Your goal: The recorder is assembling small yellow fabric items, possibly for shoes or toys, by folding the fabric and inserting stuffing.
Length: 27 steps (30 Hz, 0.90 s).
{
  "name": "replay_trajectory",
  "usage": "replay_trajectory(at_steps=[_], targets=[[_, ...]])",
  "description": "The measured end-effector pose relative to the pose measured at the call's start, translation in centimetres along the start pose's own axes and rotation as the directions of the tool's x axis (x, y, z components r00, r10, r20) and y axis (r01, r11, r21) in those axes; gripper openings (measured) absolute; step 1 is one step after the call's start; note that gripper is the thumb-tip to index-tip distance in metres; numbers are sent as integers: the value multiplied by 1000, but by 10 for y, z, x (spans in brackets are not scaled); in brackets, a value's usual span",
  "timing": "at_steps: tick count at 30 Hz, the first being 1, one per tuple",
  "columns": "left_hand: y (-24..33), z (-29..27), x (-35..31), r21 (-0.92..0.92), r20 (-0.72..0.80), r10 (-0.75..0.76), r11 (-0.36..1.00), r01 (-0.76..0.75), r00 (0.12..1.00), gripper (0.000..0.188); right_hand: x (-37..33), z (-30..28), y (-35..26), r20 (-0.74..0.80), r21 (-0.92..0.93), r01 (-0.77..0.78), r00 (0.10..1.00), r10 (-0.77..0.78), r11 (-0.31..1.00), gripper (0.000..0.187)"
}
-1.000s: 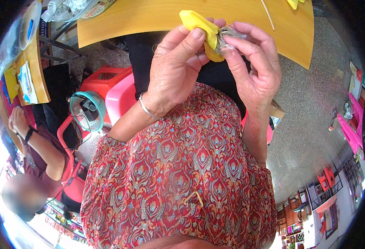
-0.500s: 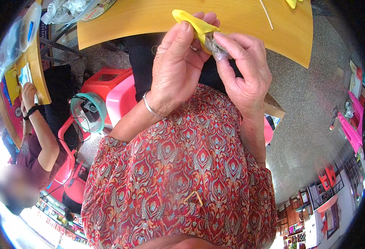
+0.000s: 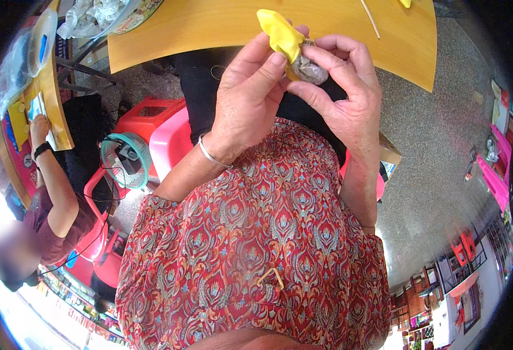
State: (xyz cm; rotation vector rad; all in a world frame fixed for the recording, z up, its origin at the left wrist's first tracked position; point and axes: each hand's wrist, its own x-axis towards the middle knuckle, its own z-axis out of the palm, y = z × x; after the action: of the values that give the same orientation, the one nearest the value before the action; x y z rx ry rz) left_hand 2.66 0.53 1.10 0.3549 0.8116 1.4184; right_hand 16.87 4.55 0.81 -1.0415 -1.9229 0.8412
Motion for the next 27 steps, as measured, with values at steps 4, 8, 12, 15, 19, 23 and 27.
replay_trajectory(at_steps=[4,8,12,15,19,23,27], targets=[[-1,-8,0,132,-36,19,991,-14,999,43,-3,7,8,74,89,-33,997,26,995,45],[3,-7,2,249,-11,83,965,-78,996,45,-6,11,12,104,61,-20,995,14,998,47],[2,-6,3,240,2,54,969,-53,999,43,-6,16,12,59,168,-68,997,58,983,45],[4,-5,2,190,16,27,981,-30,999,41,-1,11,7,73,139,-48,997,38,989,44],[3,-10,5,12,77,-52,999,51,996,40,-2,14,11,104,411,-160,986,128,897,47],[3,-12,12,-105,53,-168,979,173,984,37,0,22,4,47,609,-246,960,276,754,39],[-2,-17,10,104,13,-145,984,143,989,34,-1,26,17,-32,523,-168,976,216,836,31]])
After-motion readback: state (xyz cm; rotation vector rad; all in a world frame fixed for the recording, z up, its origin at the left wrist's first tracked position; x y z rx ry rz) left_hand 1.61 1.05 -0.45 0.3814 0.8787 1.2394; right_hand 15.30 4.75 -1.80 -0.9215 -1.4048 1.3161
